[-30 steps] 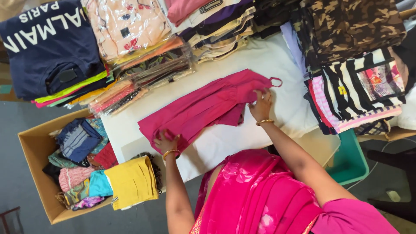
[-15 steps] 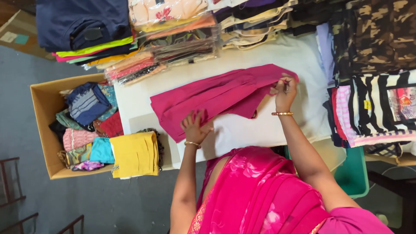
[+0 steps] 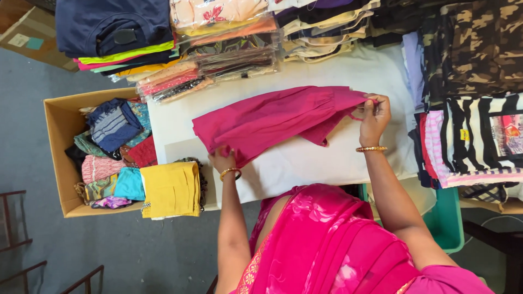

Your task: The person folds a blue and white striped top, a black and white striped top, and a pink top on a white table. They smooth the fabric and fold each item into a neat stack, placing the finished garments on the right side of the table.

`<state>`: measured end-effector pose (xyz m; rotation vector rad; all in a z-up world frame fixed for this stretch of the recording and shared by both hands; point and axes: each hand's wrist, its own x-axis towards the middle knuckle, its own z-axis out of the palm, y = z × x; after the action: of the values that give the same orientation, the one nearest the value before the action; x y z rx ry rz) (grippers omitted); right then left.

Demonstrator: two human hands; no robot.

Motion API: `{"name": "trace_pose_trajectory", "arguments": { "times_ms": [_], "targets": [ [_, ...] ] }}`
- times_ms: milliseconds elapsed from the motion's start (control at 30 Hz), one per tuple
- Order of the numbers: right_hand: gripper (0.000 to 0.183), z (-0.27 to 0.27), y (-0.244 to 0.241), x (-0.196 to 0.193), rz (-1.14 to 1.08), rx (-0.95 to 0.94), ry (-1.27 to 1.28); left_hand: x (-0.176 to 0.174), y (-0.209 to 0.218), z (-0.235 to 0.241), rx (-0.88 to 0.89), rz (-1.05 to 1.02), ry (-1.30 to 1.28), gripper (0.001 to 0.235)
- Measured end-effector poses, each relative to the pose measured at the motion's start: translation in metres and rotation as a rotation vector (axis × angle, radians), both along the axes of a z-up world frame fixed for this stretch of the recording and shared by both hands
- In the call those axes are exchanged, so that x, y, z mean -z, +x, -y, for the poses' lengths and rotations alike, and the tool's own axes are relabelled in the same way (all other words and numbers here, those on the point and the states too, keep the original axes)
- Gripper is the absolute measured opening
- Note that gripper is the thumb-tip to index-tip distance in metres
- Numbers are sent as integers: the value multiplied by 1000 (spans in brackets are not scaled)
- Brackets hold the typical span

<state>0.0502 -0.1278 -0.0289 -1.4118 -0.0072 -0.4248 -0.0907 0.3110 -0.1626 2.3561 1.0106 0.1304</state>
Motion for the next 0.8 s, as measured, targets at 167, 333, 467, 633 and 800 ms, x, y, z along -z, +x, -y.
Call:
{"name": "trace_pose_trajectory", "arguments": {
  "times_ms": [167, 333, 467, 633, 800],
  "targets": [
    [7, 6, -2, 23, -36, 29, -7, 72, -16, 2, -473, 293, -524, 40],
    [7, 17, 4, 43, -88, 77, -81, 84, -24, -8, -440, 474, -615, 45],
    [9, 16, 3, 39, -131, 76, -43, -4, -20, 11, -478, 217, -438, 51],
    [7, 14, 4, 40, -214, 86, -31, 65, -43, 10, -453, 126, -528, 39],
    [7, 12, 5, 36, -219, 72, -1, 77, -56, 24, -400, 296, -429, 29]
  ]
}}
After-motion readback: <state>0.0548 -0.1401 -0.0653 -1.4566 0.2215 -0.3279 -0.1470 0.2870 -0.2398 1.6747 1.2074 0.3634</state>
